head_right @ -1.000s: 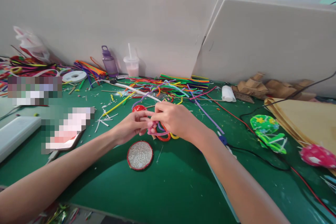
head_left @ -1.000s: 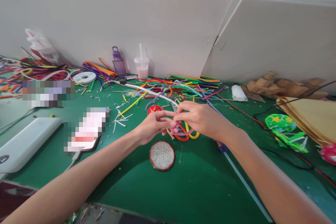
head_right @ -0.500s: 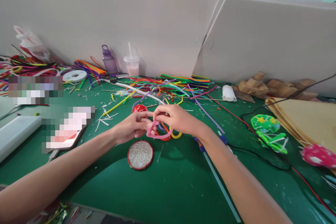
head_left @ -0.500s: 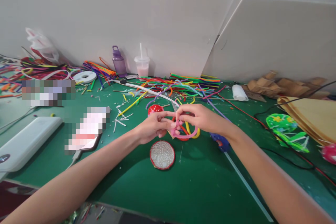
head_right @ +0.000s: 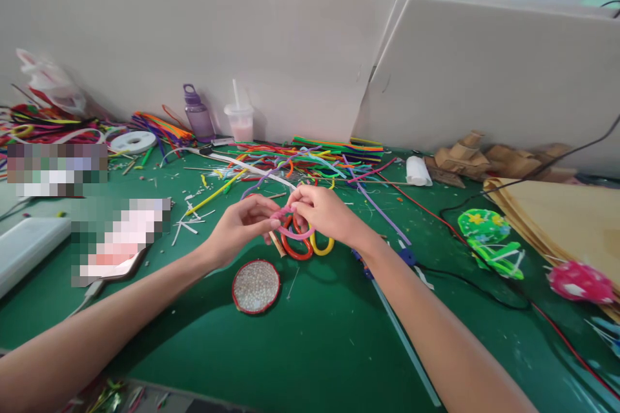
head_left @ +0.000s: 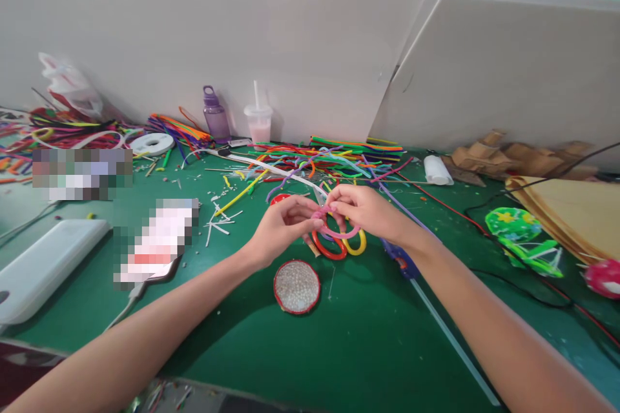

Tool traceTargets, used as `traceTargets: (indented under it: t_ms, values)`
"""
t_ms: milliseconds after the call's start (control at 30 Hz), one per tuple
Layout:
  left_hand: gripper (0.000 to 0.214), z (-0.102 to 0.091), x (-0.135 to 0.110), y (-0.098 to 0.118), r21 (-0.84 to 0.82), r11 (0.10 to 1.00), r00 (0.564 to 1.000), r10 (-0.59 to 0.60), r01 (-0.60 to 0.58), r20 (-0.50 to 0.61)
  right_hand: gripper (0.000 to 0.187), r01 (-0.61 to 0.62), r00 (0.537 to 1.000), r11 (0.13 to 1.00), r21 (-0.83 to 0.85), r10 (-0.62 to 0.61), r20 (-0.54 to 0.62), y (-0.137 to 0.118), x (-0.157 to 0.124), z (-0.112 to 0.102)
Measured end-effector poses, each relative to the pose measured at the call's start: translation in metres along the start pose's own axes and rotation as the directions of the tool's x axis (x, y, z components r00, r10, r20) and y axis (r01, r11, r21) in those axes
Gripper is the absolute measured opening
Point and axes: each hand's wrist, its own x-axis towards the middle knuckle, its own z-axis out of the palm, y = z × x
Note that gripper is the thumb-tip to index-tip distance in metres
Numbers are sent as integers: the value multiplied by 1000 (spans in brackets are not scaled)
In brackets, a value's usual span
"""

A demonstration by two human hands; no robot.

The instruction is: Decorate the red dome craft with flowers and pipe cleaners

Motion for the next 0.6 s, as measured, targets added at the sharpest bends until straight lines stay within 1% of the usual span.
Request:
traceTargets:
  t_ms: [67, 200, 333, 433, 600]
  values:
    - [21, -1, 0, 0, 20, 1000, 1000, 14, -14, 5, 8, -2, 1000, 999, 34, 2, 22, 1, 0, -1]
    - [19, -2, -1, 1, 8, 1000, 999, 13, -13, 34, 9, -26, 995, 995, 95, 18, 94, 3, -1, -4]
    - [15, -3, -1, 1, -25, 1000, 998, 21, -19, 65, 9, -27, 989, 991, 131, 7, 150, 1, -3, -6]
    - [15, -3, -1, 0, -46, 998, 997, 33, -30, 68, 8, -21, 989, 989, 150, -2, 150, -2, -5, -6]
    - [16, -3, -1, 0, -52, 998, 998, 50, -48, 43, 8, 12, 994, 987, 161, -30, 109, -5, -7, -7]
